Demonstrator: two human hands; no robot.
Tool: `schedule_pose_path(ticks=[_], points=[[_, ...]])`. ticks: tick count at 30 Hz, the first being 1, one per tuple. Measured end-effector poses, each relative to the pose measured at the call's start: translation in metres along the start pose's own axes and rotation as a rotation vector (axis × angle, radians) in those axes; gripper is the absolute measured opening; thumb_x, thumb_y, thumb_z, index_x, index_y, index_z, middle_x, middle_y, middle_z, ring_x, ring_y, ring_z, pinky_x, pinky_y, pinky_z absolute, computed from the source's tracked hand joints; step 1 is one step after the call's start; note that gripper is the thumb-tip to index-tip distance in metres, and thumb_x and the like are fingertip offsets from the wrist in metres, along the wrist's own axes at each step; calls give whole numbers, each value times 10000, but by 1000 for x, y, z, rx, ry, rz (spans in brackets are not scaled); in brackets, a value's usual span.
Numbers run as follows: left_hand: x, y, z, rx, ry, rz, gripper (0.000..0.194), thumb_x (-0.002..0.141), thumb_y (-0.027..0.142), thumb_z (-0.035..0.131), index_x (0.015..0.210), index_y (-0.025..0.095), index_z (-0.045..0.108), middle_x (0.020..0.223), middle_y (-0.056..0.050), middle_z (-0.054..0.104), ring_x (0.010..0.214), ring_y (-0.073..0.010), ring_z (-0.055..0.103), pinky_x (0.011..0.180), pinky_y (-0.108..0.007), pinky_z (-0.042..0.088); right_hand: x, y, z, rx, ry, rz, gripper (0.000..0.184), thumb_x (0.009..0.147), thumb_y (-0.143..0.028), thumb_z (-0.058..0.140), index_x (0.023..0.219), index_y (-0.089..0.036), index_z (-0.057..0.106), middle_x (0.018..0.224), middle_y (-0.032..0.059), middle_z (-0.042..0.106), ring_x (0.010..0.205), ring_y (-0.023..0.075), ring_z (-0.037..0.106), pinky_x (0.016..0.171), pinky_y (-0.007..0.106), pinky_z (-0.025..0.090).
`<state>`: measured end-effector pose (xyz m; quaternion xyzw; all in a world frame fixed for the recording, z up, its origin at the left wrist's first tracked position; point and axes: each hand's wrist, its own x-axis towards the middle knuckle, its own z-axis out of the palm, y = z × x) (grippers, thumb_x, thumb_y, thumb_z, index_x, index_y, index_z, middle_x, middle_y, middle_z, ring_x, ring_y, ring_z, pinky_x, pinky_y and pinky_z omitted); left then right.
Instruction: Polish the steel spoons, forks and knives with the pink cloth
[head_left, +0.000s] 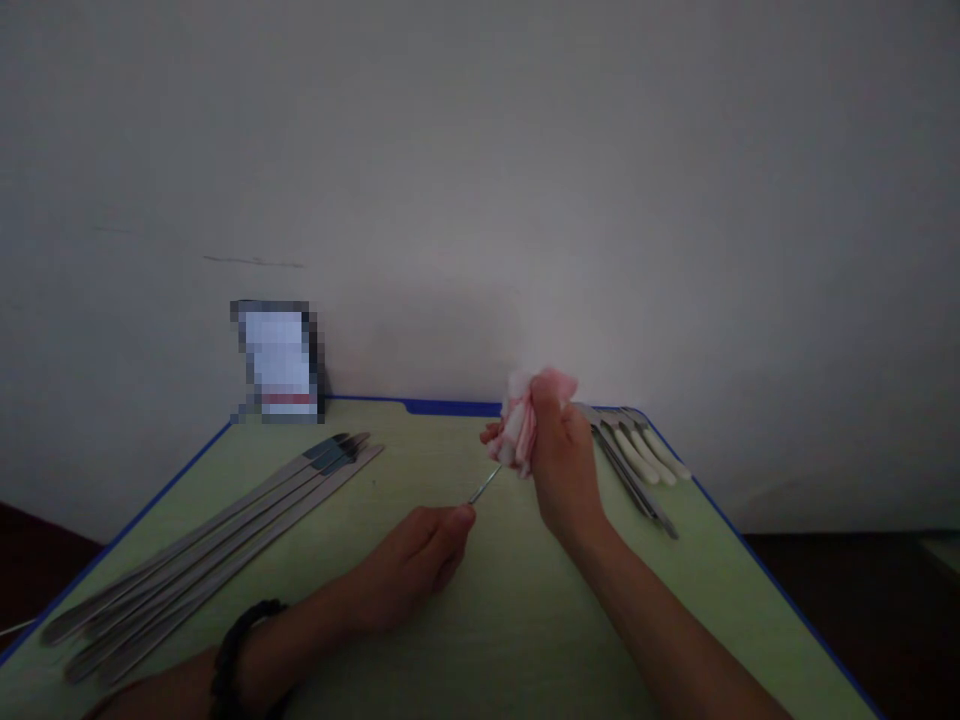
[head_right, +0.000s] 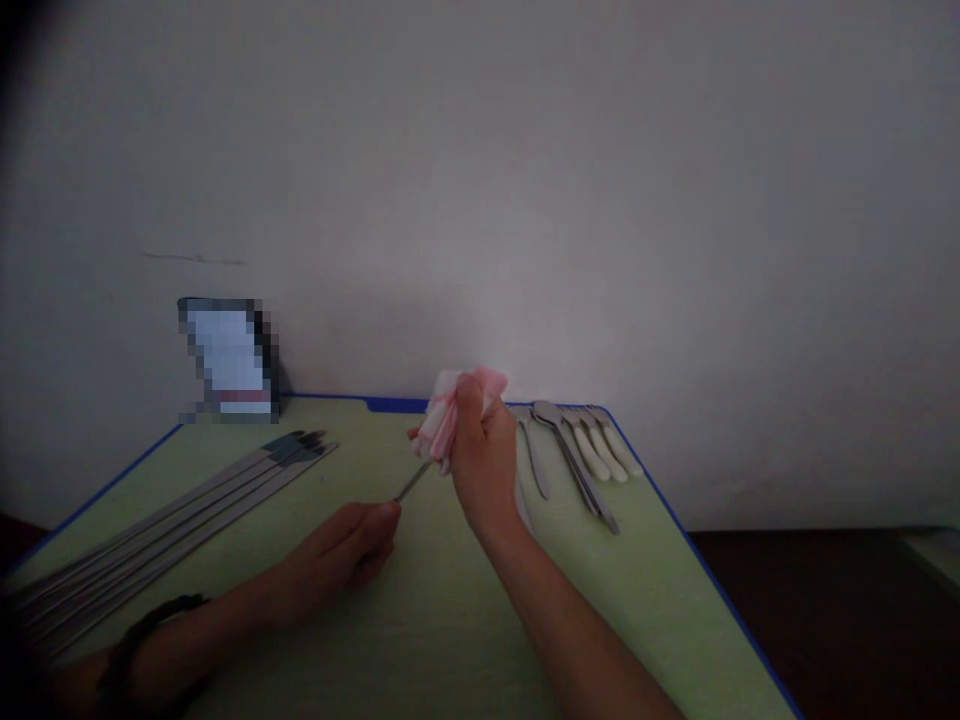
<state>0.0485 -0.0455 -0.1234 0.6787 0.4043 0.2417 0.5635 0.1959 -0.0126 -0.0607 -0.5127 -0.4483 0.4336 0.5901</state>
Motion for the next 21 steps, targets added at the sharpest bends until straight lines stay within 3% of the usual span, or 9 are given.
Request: schedule_pose_path(ticks=[6, 9, 13, 16, 18, 21], points=[[8, -7, -4, -367, -218, -44, 536, 822, 675, 312, 535, 223, 279, 403, 100, 202, 352, -66, 186, 363, -225, 129, 8, -13, -6, 253, -75, 107, 439, 805, -587, 436, 705, -186, 583, 506, 29, 626, 467, 197, 625, 432, 288, 478], [10, -7, -6, -407, -245, -40, 538, 808, 679, 350, 536, 222, 270, 414, 106, 190, 355, -60, 170, 358, -216, 115, 8, -14, -7, 266, -97, 102, 457, 808, -593, 425, 713, -181, 599, 526, 42, 641, 467, 196, 622, 447, 294, 487], [7, -9, -6, -255, -170, -30, 540, 853, 642, 288, 533, 208, 323, 449, 89, 265, 380, -63, 206, 378, -213, 175, 1, 0, -1, 19, -61, -34, 572, 803, -662, 370, 646, -161, 597, 525, 58, 636, 439, 165, 582, 394, 248, 415], [6, -10, -6, -79, -96, -19, 535, 909, 550, 211, 538, 202, 373, 429, 70, 332, 373, -79, 292, 402, -219, 242, -7, 12, 7, -129, -77, -129, 558, 787, -667, 400, 625, -163, 576, 502, 33, 598, 455, 143, 550, 399, 222, 376], [8, -8, -10, 48, -39, 74, 513, 933, 466, 201, 555, 192, 415, 443, 53, 392, 413, -92, 362, 460, -222, 306, -11, 13, 11, -179, -99, -176, 520, 792, -647, 419, 669, -168, 578, 506, 17, 580, 474, 135, 531, 413, 217, 364], [15, -6, -19, 244, 33, 288, 379, 924, 370, 299, 693, 170, 523, 628, 9, 528, 594, -121, 481, 605, -237, 384, -12, 3, 8, -231, -86, -262, 478, 825, -609, 399, 726, -179, 580, 533, 6, 566, 492, 128, 503, 433, 217, 350]])
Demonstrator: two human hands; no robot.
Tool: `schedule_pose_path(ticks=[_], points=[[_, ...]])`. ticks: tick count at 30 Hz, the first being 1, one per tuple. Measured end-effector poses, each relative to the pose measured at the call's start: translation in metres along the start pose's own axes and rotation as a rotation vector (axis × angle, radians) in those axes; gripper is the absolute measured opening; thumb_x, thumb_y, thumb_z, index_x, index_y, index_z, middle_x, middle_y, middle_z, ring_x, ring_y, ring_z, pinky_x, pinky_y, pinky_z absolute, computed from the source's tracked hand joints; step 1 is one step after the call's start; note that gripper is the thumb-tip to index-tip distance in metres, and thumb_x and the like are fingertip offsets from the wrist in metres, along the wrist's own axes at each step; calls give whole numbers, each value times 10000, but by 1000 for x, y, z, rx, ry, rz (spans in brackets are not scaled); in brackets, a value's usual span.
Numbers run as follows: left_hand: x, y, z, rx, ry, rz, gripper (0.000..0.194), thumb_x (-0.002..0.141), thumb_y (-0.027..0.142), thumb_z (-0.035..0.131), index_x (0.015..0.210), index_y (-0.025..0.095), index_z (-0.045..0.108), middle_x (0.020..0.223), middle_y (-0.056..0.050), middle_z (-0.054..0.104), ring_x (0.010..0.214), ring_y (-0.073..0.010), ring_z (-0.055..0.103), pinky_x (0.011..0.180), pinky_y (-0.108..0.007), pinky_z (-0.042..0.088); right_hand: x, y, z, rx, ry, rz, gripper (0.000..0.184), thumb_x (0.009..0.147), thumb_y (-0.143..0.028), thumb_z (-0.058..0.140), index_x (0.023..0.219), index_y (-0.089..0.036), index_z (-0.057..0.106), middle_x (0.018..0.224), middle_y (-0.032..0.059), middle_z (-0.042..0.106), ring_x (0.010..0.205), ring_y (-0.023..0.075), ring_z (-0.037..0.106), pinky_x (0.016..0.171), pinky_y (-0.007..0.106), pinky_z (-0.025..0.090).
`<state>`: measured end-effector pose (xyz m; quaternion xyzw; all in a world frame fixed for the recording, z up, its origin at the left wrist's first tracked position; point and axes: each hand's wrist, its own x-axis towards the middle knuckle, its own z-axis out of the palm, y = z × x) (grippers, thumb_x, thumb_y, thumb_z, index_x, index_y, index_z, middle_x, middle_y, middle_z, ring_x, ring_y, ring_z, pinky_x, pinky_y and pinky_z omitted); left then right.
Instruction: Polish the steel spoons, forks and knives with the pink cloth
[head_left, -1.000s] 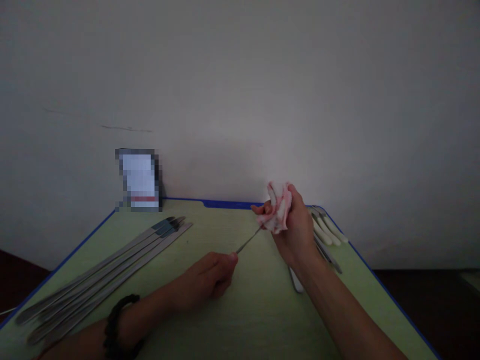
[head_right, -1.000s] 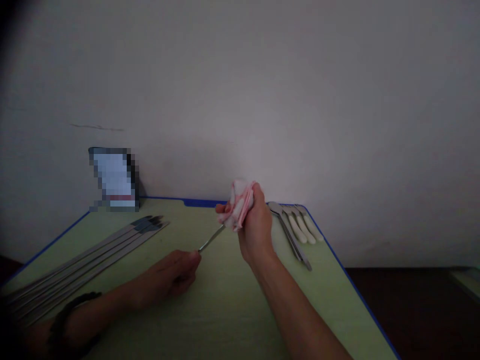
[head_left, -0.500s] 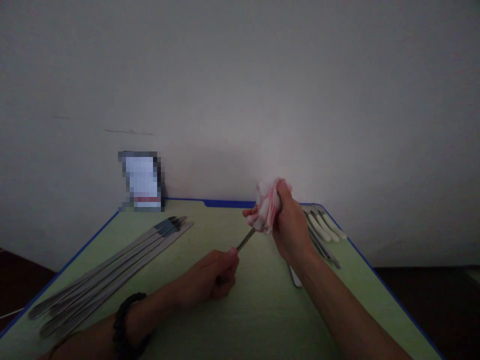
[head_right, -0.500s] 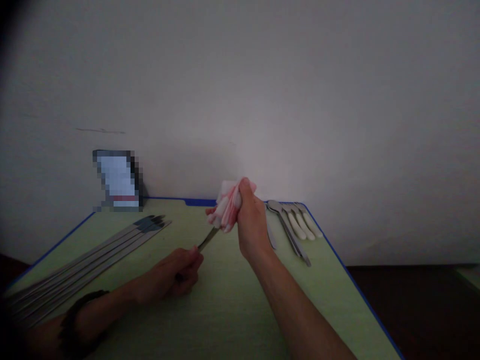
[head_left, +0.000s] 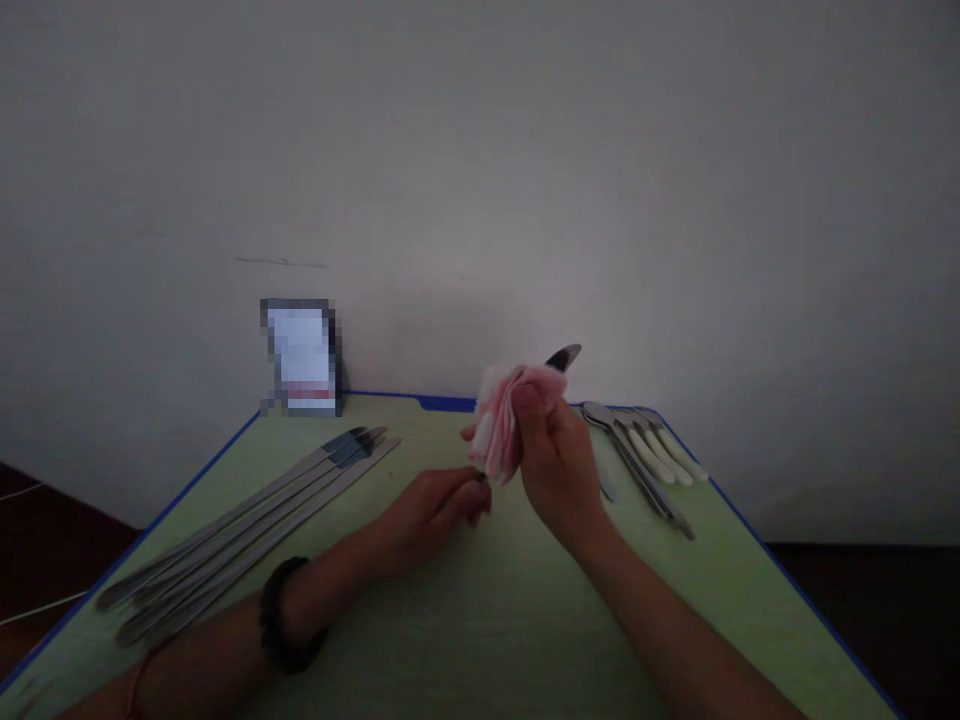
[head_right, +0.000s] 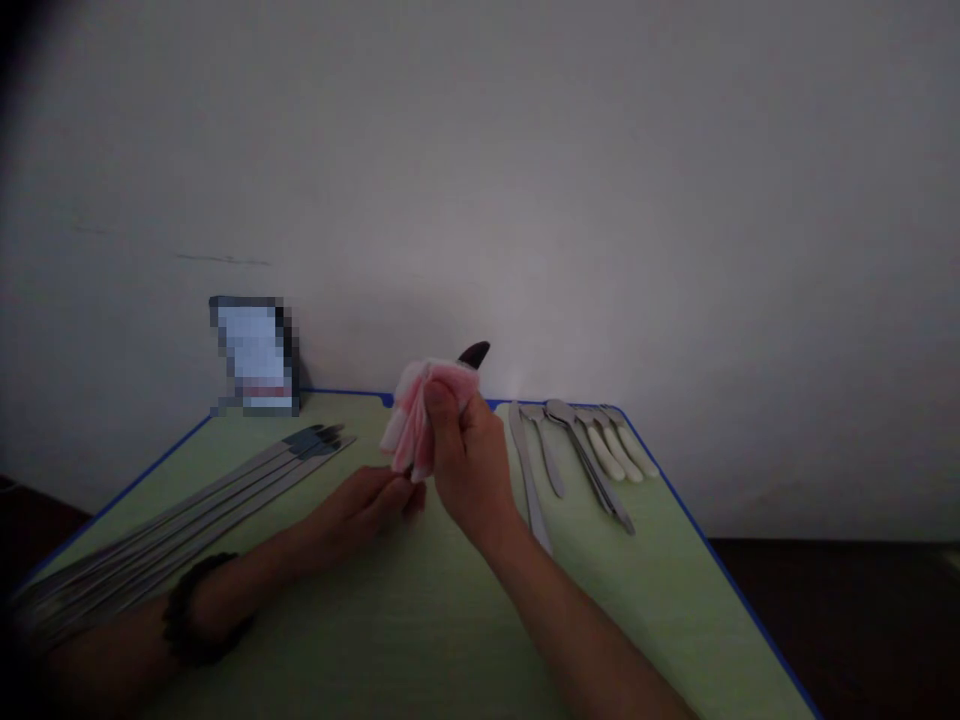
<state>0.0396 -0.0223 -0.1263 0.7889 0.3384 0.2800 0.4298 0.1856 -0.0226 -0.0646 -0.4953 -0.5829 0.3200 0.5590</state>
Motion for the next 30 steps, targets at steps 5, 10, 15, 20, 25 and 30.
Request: schedule_pose_path(ticks=[5, 10, 15, 20, 25, 30], points=[[6, -9, -7, 167, 6, 90, 179, 871, 275, 442, 888, 173, 589, 890, -48, 558, 832, -166, 525, 770, -281, 419, 8, -6, -17, -105, 87, -123, 404, 847, -539, 415, 714, -195, 578, 535, -8, 537, 489, 125, 459, 461, 231, 335], [7, -15, -2, 183, 206, 1, 157, 853, 187, 414, 880, 167, 567, 873, -44, 550, 795, -163, 524, 741, -293, 424, 3, 16, -12, -160, 58, -93, 392, 879, -498, 370, 814, -194, 609, 543, -10, 564, 483, 135, 486, 486, 240, 359], [9, -16, -4, 11, 446, -128, 148, 855, 245, 413, 896, 163, 530, 826, -22, 554, 771, -162, 528, 713, -287, 420, -17, 48, 2, -211, -152, -73, 312, 881, -391, 418, 747, -192, 617, 517, -22, 552, 464, 122, 493, 492, 226, 357], [10, -20, -10, -87, 718, -133, 204, 862, 309, 390, 925, 180, 536, 680, 36, 456, 656, -138, 472, 642, -255, 383, -24, 66, 6, -314, -232, -61, 318, 893, -376, 395, 809, -178, 629, 621, 8, 623, 555, 143, 566, 562, 244, 405], [6, -10, -10, -26, 688, -13, 257, 895, 332, 364, 956, 175, 558, 814, -13, 547, 770, -154, 518, 728, -272, 408, -30, 64, 9, -339, -359, -136, 252, 890, -338, 418, 958, -212, 626, 822, 29, 674, 704, 153, 605, 672, 264, 437], [1, -3, -10, -21, 684, 123, 249, 896, 342, 403, 1002, 179, 559, 960, -45, 623, 902, -173, 562, 823, -294, 424, -35, 56, 9, -496, -421, -205, 294, 925, -302, 359, 1003, -204, 625, 888, 53, 672, 758, 165, 603, 710, 273, 430]])
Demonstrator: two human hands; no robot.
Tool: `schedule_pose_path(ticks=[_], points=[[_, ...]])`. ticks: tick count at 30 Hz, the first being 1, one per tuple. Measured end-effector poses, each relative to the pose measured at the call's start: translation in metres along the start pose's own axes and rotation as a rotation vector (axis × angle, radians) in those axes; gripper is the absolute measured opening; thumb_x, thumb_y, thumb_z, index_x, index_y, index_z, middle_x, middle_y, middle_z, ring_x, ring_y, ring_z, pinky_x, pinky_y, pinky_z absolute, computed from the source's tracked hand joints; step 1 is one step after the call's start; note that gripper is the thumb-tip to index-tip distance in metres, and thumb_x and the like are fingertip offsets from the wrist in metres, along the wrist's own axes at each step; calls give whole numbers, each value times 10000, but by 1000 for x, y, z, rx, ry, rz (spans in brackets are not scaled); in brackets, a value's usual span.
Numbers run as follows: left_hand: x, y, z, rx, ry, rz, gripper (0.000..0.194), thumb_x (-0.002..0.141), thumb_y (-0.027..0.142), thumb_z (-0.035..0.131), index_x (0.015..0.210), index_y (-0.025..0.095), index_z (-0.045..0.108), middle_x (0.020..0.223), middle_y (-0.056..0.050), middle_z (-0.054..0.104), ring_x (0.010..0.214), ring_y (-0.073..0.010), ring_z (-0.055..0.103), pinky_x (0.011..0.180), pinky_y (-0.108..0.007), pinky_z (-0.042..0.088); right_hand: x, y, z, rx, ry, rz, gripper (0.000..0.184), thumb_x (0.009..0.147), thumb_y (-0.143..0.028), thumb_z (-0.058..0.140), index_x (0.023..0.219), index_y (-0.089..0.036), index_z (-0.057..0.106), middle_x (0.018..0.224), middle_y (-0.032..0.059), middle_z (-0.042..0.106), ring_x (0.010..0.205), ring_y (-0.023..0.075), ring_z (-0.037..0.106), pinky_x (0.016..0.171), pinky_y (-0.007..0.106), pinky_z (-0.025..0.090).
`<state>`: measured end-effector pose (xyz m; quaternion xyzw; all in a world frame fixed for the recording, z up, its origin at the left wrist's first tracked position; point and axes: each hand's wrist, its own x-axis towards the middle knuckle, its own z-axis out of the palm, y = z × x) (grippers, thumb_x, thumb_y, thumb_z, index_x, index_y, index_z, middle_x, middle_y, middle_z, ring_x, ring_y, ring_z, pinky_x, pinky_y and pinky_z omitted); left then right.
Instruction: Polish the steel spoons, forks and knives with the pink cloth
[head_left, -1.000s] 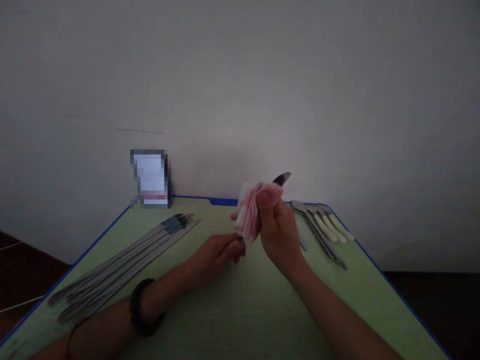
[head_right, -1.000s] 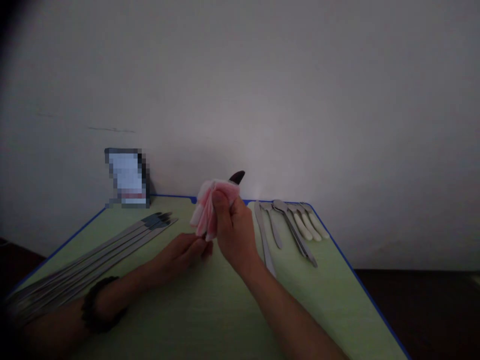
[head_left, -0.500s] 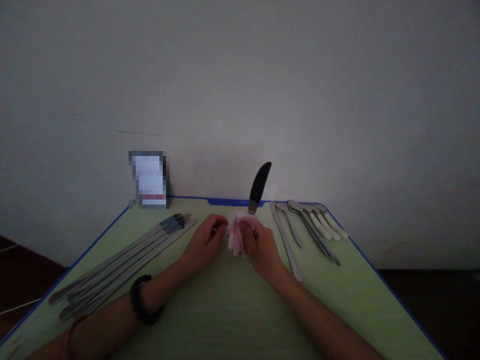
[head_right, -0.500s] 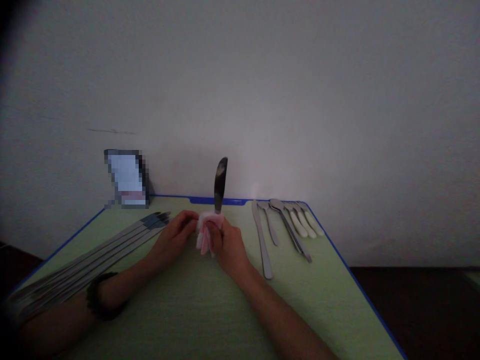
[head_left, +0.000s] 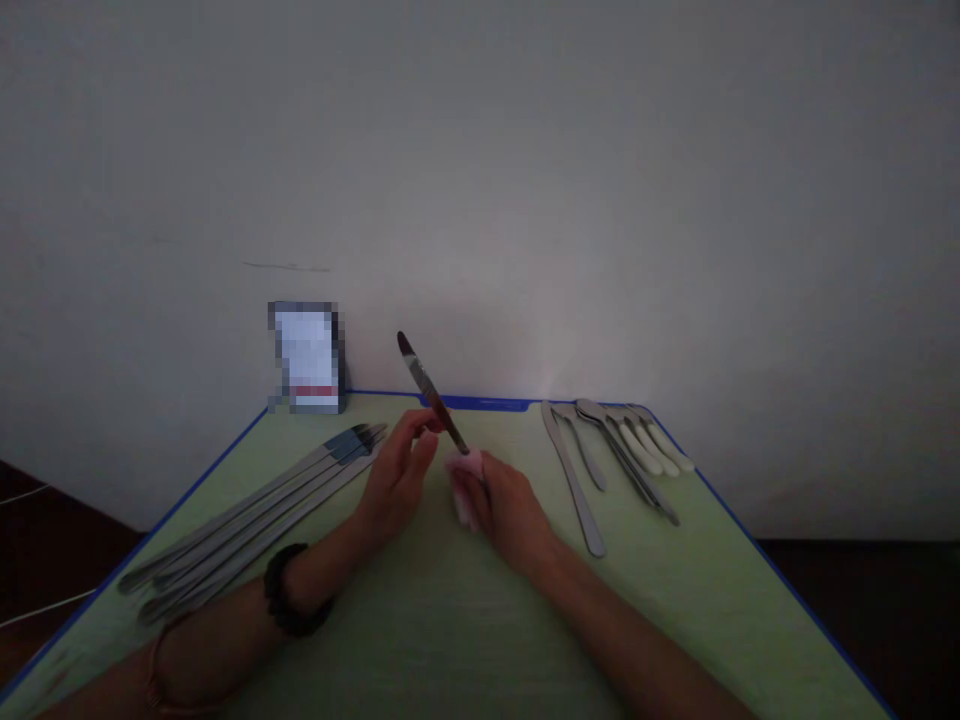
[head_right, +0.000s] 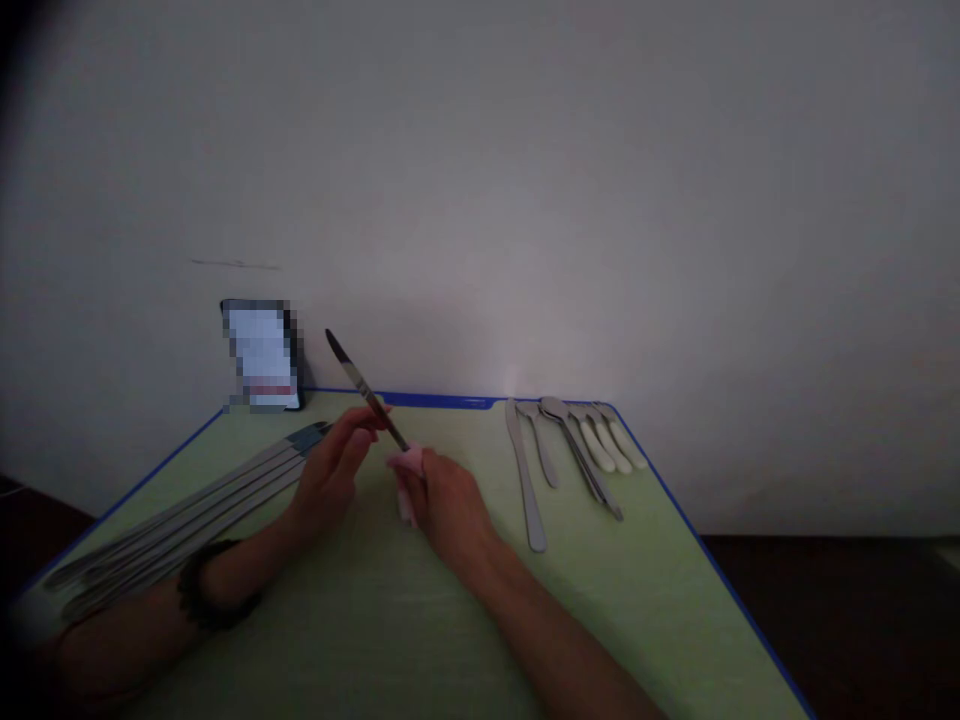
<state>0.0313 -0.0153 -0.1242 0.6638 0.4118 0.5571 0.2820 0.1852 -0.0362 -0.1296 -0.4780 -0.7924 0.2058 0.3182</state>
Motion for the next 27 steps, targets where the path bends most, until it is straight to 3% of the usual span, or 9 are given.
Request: schedule_pose_path(ticks=[5, 10, 16, 19, 24, 27], points=[[5, -4, 3, -181, 56, -184, 220, 828, 373, 565, 806, 157, 598, 805, -32, 672, 805, -166, 612, 806, -307, 456, 0, -5, 0, -346, -74, 107, 394, 931, -415, 346, 982, -160, 641, 789, 110, 687, 685, 219, 609, 640, 303, 407], [18, 4, 4, -562, 131, -313, 229, 775, 365, 653, 774, 147, 584, 716, 7, 658, 704, -140, 647, 743, -306, 515, -9, -6, 1, -379, -73, 129, 363, 933, -393, 357, 1012, -171, 633, 768, 97, 694, 654, 225, 617, 605, 306, 400], [52, 25, -32, -637, 385, -240, 145, 758, 258, 655, 695, 160, 568, 662, 37, 649, 630, -107, 659, 676, -241, 559, -13, -6, -6, -290, -36, 188, 351, 939, -372, 342, 1018, -178, 623, 819, 84, 689, 719, 212, 620, 679, 310, 424], [60, 36, -51, -575, 445, -236, 109, 759, 229, 637, 692, 166, 578, 656, 32, 653, 613, -112, 663, 618, -218, 566, -5, -15, -7, -158, -43, 188, 341, 936, -355, 339, 1088, -165, 579, 907, 94, 678, 804, 212, 627, 719, 315, 441], [49, 46, -59, -497, 299, -353, 128, 724, 245, 678, 730, 146, 597, 683, 12, 666, 598, -125, 670, 542, -201, 552, -2, -26, -12, -71, -92, 137, 472, 871, -366, 467, 1252, -87, 467, 1219, 187, 574, 1081, 265, 558, 883, 389, 432], [40, 47, -50, -453, 179, -446, 172, 699, 269, 704, 736, 142, 594, 714, -6, 674, 594, -136, 669, 521, -214, 545, -11, -20, -24, -55, -93, 143, 490, 860, -372, 491, 1261, -91, 466, 1224, 189, 571, 1063, 257, 571, 867, 392, 457]])
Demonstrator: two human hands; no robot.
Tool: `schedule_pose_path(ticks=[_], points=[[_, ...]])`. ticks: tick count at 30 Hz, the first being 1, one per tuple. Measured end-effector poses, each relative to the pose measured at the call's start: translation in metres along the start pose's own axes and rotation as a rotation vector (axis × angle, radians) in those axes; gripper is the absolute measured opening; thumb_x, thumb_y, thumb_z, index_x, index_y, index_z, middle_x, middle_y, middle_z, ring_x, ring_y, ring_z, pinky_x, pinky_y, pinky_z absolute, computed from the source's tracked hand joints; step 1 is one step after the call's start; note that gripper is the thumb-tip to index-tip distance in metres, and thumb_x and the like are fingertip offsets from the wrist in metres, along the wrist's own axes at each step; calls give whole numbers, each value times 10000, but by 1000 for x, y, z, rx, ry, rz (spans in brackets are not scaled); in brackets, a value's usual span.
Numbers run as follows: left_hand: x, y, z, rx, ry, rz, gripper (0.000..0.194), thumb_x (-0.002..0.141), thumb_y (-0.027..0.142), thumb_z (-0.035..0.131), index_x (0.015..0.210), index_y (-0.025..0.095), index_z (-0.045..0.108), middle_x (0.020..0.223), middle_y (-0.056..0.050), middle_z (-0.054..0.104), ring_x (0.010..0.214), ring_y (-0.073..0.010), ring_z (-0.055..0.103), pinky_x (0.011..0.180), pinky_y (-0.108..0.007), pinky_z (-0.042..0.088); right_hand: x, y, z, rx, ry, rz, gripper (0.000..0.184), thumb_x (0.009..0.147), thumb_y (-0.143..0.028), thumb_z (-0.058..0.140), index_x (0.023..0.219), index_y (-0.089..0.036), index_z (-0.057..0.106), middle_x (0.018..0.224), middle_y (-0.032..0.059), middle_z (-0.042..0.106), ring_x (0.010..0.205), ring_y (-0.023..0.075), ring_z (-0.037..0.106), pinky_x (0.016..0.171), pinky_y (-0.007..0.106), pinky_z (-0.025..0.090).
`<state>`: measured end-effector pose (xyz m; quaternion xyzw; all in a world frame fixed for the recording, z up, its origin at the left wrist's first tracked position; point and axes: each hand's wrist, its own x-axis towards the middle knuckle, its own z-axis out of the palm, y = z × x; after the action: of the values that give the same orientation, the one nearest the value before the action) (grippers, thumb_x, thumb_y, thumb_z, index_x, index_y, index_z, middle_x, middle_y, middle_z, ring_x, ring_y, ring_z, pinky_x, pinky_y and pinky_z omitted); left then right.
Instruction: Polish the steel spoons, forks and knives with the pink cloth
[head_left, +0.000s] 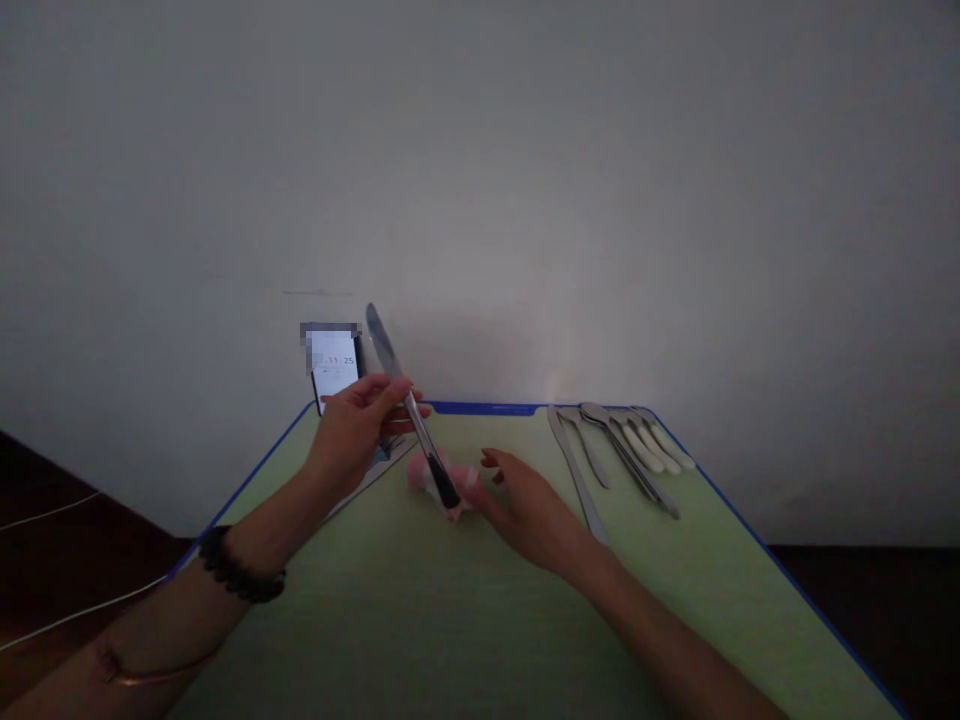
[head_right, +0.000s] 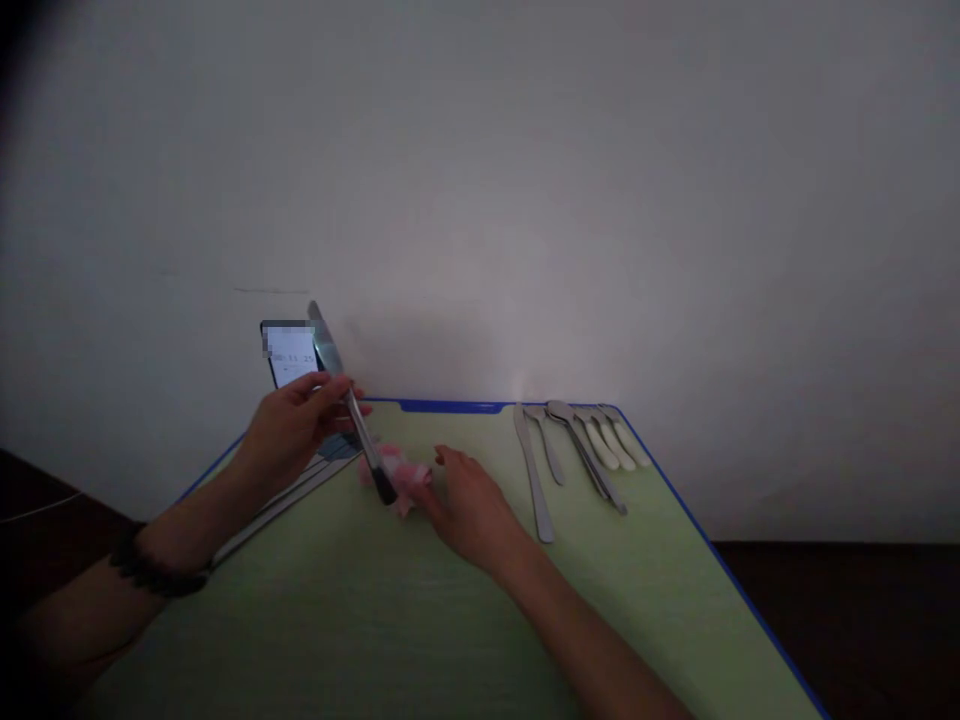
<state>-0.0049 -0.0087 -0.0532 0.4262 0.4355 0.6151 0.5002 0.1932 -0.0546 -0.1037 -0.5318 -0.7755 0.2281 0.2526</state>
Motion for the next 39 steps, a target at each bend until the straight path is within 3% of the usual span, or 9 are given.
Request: schedule_pose_path(ticks=[5, 9, 13, 17, 22, 27, 31, 34, 39], points=[[-13, -21, 29, 106, -291, -194, 259, 691, 355, 720, 761, 139, 594, 703, 3, 629, 665, -153, 663, 579, -268, 571, -24, 24, -28, -60, 106, -23, 359, 874, -336, 475, 1160, -126, 532, 1113, 150, 625, 946, 224, 613, 834, 392, 488], [-18, -37, 67, 330, -497, -241, 186, 781, 315, 633, 754, 144, 563, 697, 16, 586, 648, -114, 632, 592, -246, 574, -43, 43, -46, -209, 205, -53, 265, 874, -264, 462, 1074, -128, 571, 1048, 144, 638, 993, 242, 589, 856, 408, 483], [-12, -57, 102, 528, -583, -240, 161, 814, 199, 577, 673, 142, 524, 615, 28, 562, 583, -104, 620, 579, -238, 566, -56, 63, -52, -327, 231, -87, 240, 861, -202, 461, 1051, -129, 588, 1053, 135, 634, 997, 241, 575, 893, 411, 462], [-2, -84, 123, 775, -612, -209, 196, 848, 179, 505, 654, 150, 511, 597, -1, 599, 602, -139, 645, 593, -266, 553, -65, 78, -48, -456, 222, -102, 245, 858, -191, 466, 1048, -119, 601, 1079, 141, 627, 1003, 259, 559, 873, 433, 446], [8, -103, 127, 1131, -596, -11, 184, 830, 311, 541, 815, 134, 587, 883, -121, 669, 913, -265, 635, 804, -383, 496, -71, 84, -42, -492, 219, -128, 254, 871, -218, 474, 1079, -140, 598, 1107, 124, 629, 1053, 252, 543, 909, 440, 394], [7, -97, 117, 1363, -645, 182, 437, 876, 345, 448, 1205, 58, 472, 1282, -236, 485, 1221, -312, 448, 985, -421, 365, -75, 86, -43, -461, 229, -150, 255, 891, -221, 455, 1081, -173, 617, 1135, 91, 645, 1086, 227, 543, 944, 435, 374], [4, -89, 103, 1439, -865, 273, 687, 804, 487, 543, 1360, 126, 362, 1462, -164, 315, 1333, -290, 301, 1069, -378, 272, -76, 91, -45, -454, 224, -136, 299, 900, -187, 416, 1120, -159, 616, 1228, 89, 608, 1162, 228, 509, 975, 447, 363], [2, -89, 100, 1528, -995, 312, 800, 794, 614, 476, 1421, 158, 275, 1518, -133, 185, 1371, -307, 212, 1082, -434, 232, -76, 94, -46, -460, 201, -117, 326, 878, -143, 424, 1146, -149, 610, 1229, 89, 609, 1192, 238, 490, 1005, 473, 340], [-1, -100, 110, 1536, -977, 336, 807, 833, 656, 329, 1441, 138, 217, 1512, -137, 195, 1382, -312, 175, 1067, -516, 200, -76, 93, -47, -464, 164, -95, 384, 847, -105, 432, 1193, -166, 588, 1249, 83, 596, 1214, 255, 469, 1028, 505, 312]])
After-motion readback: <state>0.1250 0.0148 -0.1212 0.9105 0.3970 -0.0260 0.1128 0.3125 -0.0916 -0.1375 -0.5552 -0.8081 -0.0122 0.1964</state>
